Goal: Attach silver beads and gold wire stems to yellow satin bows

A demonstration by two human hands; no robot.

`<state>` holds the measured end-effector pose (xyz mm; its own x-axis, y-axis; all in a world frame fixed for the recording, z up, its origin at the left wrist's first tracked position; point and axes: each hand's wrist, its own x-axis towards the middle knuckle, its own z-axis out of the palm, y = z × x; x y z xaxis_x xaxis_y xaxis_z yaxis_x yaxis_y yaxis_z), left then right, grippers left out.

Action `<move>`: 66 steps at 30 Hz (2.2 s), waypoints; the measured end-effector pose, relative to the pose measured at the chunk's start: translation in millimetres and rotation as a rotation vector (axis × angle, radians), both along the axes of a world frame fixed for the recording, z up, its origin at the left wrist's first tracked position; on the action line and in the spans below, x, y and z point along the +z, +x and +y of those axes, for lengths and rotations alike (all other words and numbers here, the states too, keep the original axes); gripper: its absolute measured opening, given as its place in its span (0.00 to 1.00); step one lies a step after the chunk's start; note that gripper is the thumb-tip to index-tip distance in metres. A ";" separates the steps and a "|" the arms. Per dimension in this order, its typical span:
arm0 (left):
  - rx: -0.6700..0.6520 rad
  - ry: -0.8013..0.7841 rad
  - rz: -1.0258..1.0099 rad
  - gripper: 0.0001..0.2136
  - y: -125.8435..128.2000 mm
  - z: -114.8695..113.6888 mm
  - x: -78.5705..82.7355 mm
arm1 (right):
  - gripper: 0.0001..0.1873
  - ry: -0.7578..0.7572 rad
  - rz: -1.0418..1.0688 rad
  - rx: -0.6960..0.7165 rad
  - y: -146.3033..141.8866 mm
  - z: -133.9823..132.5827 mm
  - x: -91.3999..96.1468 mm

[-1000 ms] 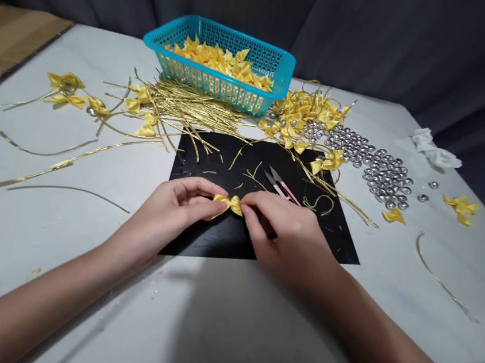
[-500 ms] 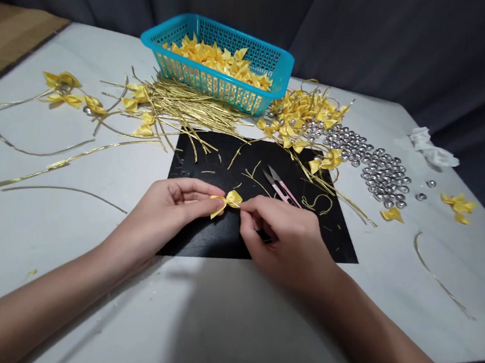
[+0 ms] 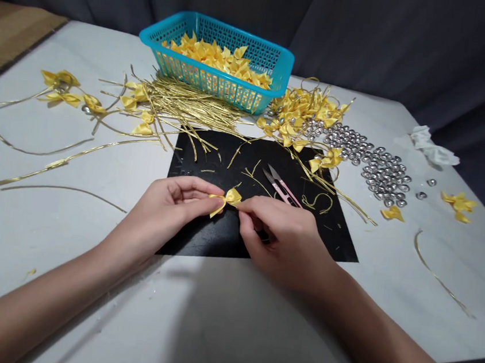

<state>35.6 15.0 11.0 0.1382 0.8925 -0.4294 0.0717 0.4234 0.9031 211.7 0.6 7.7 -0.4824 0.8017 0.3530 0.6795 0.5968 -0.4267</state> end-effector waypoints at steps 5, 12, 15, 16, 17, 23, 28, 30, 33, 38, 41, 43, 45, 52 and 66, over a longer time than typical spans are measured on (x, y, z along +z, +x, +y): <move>0.006 0.003 -0.024 0.05 0.2 0.5 -0.8 | 0.08 0.018 -0.001 -0.004 -0.6 -0.6 -0.1; 0.006 -0.004 -0.025 0.04 1.2 1.0 0.1 | 0.09 0.007 -0.007 -0.001 -0.4 -0.6 -0.2; 0.000 0.005 -0.020 0.04 0.5 0.1 -0.5 | 0.09 -0.006 -0.011 -0.008 -0.2 -0.5 0.1; 0.000 0.006 -0.017 0.04 0.1 -0.2 -0.7 | 0.09 -0.006 -0.012 -0.008 -0.2 -0.5 0.2; -0.001 0.008 -0.015 0.04 -0.3 -0.4 -0.8 | 0.08 -0.004 -0.013 -0.007 -0.3 -0.5 0.3; -0.005 0.025 -0.010 0.04 -0.5 0.4 -1.3 | 0.08 0.000 -0.023 -0.014 -0.7 -0.4 0.0; -0.008 0.023 -0.013 0.04 0.8 0.8 -1.8 | 0.09 -0.015 -0.026 -0.021 -0.7 -0.9 0.3; -0.007 0.020 -0.015 0.04 0.9 0.5 -1.9 | 0.09 -0.018 -0.033 -0.020 -0.4 -0.8 0.4; -0.001 0.030 -0.012 0.03 0.8 0.3 -1.9 | 0.10 -0.032 -0.051 -0.008 0.1 -0.5 0.5; -0.003 0.044 -0.011 0.04 0.6 0.2 -1.7 | 0.10 -0.047 -0.082 -0.009 -0.8 -1.6 -0.6; -0.007 0.042 -0.009 0.04 -0.2 -0.4 -2.3 | 0.10 -0.044 -0.085 -0.027 -2.5 -2.9 -2.4; -0.018 0.051 -0.021 0.03 -0.9 -0.7 -3.1 | 0.10 -0.036 -0.075 -0.051 -3.7 -3.9 -3.9; -0.028 0.058 -0.035 0.03 -1.3 -0.9 -3.8 | 0.10 -0.028 -0.058 -0.079 -4.8 -4.7 -5.3; -0.003 -0.056 -0.127 0.05 1.4 -2.2 -2.3 | 0.09 0.015 -0.037 -0.083 -5.8 -4.9 -7.8; -0.158 0.028 -0.112 0.07 -2.7 -0.3 -6.9 | 0.10 0.034 -0.073 -0.060 -6.8 -6.1 -5.1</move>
<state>33.0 14.7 4.1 0.3226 0.8675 -0.3786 0.0338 0.3892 0.9205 204.9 -5.5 2.6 -0.4597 0.8179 0.3460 0.7429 0.5677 -0.3548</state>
